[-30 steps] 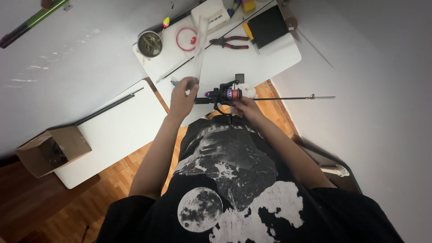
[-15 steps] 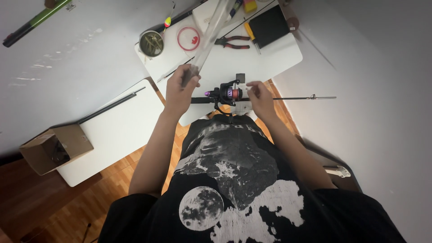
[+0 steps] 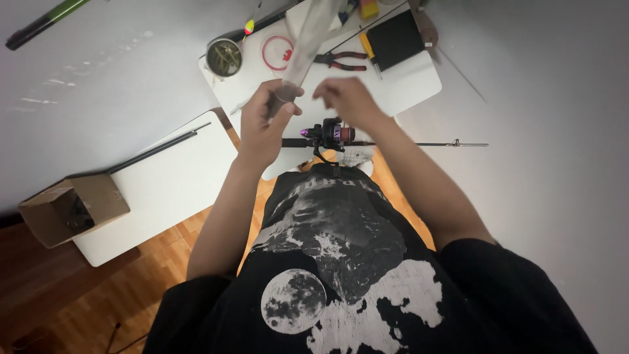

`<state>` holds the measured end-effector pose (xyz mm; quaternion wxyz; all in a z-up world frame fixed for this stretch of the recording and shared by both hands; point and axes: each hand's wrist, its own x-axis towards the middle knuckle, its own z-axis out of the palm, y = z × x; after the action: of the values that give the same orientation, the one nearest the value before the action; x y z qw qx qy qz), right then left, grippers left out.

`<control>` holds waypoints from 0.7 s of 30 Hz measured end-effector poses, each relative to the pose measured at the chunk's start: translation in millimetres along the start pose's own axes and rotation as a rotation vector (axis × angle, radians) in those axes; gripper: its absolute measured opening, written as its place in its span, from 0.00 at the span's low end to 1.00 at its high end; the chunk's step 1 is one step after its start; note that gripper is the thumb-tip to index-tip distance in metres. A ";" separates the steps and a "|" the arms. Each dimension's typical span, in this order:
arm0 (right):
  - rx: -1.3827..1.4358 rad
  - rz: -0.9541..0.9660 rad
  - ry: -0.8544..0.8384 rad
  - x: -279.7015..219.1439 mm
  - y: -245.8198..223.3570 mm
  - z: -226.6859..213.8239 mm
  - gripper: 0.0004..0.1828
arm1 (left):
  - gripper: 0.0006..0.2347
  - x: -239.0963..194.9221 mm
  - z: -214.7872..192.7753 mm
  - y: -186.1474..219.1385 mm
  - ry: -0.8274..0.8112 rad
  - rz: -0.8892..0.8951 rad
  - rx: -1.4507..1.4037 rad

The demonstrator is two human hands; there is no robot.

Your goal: The person assembles a fishing reel by inserting a clear plastic tube into the spool and rotating it to secure the fit. They then manipulate the handle and other components of the reel while it rests on a white table.

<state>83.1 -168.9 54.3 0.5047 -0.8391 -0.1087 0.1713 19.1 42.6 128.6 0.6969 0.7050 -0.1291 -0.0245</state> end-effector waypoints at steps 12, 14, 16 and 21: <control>0.741 0.128 0.405 47.9 124.5 -75.2 0.14 | 0.12 -20.9 -14.1 -8.0 0.113 -0.071 -0.007; 0.737 0.130 0.428 32.0 104.0 -93.3 0.13 | 0.11 -23.1 -14.3 -13.9 0.101 -0.058 -0.016; 0.734 0.132 0.456 18.5 92.1 -108.7 0.13 | 0.09 -23.3 -12.3 -17.5 0.084 -0.045 -0.026; 0.615 0.127 0.541 -1.9 99.9 -128.7 0.14 | 0.10 -18.4 -4.2 -24.7 0.052 -0.042 -0.049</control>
<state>133.4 -320.5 21.9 0.7306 -0.6691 0.1361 -0.0003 5.9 50.6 101.6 0.7165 0.6906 -0.0955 -0.0240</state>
